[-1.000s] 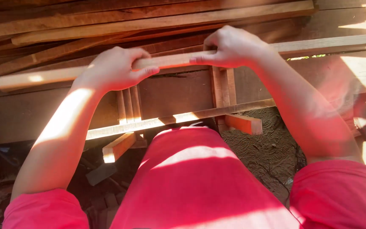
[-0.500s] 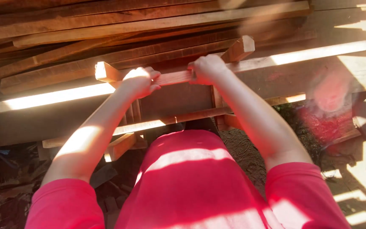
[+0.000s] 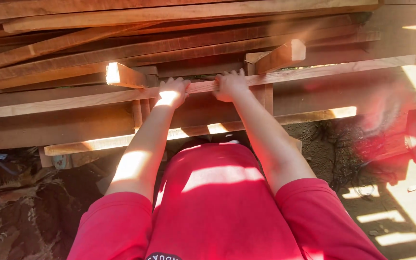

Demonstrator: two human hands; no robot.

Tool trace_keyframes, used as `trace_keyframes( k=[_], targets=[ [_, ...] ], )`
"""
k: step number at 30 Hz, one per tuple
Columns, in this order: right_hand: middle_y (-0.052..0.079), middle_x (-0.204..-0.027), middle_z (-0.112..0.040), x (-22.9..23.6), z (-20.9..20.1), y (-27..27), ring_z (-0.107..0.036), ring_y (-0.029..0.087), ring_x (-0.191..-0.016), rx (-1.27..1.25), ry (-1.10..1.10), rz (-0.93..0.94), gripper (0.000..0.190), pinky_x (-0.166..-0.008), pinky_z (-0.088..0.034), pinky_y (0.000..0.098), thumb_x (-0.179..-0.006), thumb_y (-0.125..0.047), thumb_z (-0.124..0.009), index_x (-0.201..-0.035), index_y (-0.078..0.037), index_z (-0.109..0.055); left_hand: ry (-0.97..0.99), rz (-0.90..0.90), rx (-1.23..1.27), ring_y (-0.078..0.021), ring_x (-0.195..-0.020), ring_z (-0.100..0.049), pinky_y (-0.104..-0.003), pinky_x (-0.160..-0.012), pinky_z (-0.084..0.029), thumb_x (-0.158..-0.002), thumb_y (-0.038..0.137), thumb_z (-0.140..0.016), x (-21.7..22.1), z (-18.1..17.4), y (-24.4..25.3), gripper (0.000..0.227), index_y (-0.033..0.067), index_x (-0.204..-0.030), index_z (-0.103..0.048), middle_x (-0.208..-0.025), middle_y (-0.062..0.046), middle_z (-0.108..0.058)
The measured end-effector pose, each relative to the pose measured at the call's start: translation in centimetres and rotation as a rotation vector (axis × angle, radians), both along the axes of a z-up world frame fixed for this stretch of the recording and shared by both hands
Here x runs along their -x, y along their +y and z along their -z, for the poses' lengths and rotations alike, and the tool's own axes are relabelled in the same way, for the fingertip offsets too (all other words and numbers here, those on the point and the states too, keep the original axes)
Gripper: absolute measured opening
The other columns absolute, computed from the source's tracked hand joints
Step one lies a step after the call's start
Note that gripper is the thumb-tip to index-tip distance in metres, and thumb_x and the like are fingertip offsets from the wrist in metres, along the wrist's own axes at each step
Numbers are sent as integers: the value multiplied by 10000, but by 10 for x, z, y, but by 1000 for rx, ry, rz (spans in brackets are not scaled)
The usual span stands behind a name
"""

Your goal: Select wooden planks from a pile and arrange them neatly across two wooden supports.

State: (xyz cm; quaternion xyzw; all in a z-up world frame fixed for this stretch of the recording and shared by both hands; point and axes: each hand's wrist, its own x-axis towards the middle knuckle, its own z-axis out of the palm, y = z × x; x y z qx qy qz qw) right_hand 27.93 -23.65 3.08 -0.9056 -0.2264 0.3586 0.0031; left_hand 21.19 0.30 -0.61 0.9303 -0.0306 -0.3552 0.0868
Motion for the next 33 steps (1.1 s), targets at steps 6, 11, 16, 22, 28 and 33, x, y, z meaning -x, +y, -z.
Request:
trace_keyframes(
  k=[6, 11, 16, 22, 28, 33],
  targets=[
    [156, -1369, -634, 23, -44, 16, -524, 387, -1353, -280, 0, 78, 566, -1227, -166, 668, -1093, -547, -387, -1440, -144, -582, 58, -141, 66, -309, -1425, -443, -459, -1160, -299, -1017, 529, -560, 11, -56, -5, 655, 189, -1560, -424, -1512, -72, -525],
    [122, -1329, -653, 35, -30, 8, -551, 342, -1305, -296, -48, 101, 552, -1203, -242, 603, -1099, -562, -367, -1399, -173, -619, -60, -175, 97, -287, -1390, -484, -443, -1182, -280, -1028, 578, -483, 29, -31, -7, 611, 190, -1500, -503, -1466, -50, -568],
    [132, -1323, -657, 57, -25, -3, -551, 344, -1297, -276, -10, 123, 562, -1202, -259, 595, -1080, -561, -356, -1399, -178, -616, -244, -244, 106, -236, -1270, -583, -395, -1123, -338, -1079, 587, -373, 59, 7, -12, 503, 261, -1355, -640, -1309, 12, -676],
    [74, -1167, -703, 92, -9, -18, -624, 299, -1166, -328, -126, 127, 470, -1156, -327, 572, -1032, -558, -458, -1303, -245, -679, -206, -244, 35, -161, -1326, -521, -405, -1201, -296, -902, 611, -591, 89, 17, -28, 518, 384, -1368, -577, -1340, 127, -615],
    [26, -1141, -683, 124, 27, -33, -609, 266, -1171, -327, -102, 94, 386, -1170, -309, 560, -1045, -491, -465, -1317, -286, -647, -39, -259, 149, -263, -1507, -278, -480, -1288, -70, -767, 729, -747, 128, -46, -46, 1009, 188, -1551, -415, -1576, -24, -420],
    [19, -1188, -639, 144, -6, -42, -585, 257, -1184, -335, -104, -26, 683, -1097, -359, 488, -781, -590, -699, -1373, -277, -565, -158, 126, -35, -224, -1460, -347, -408, -1218, -296, -800, 471, -805, 159, -38, -35, 1002, 180, -1603, -280, -1570, -16, -380]
  ],
)
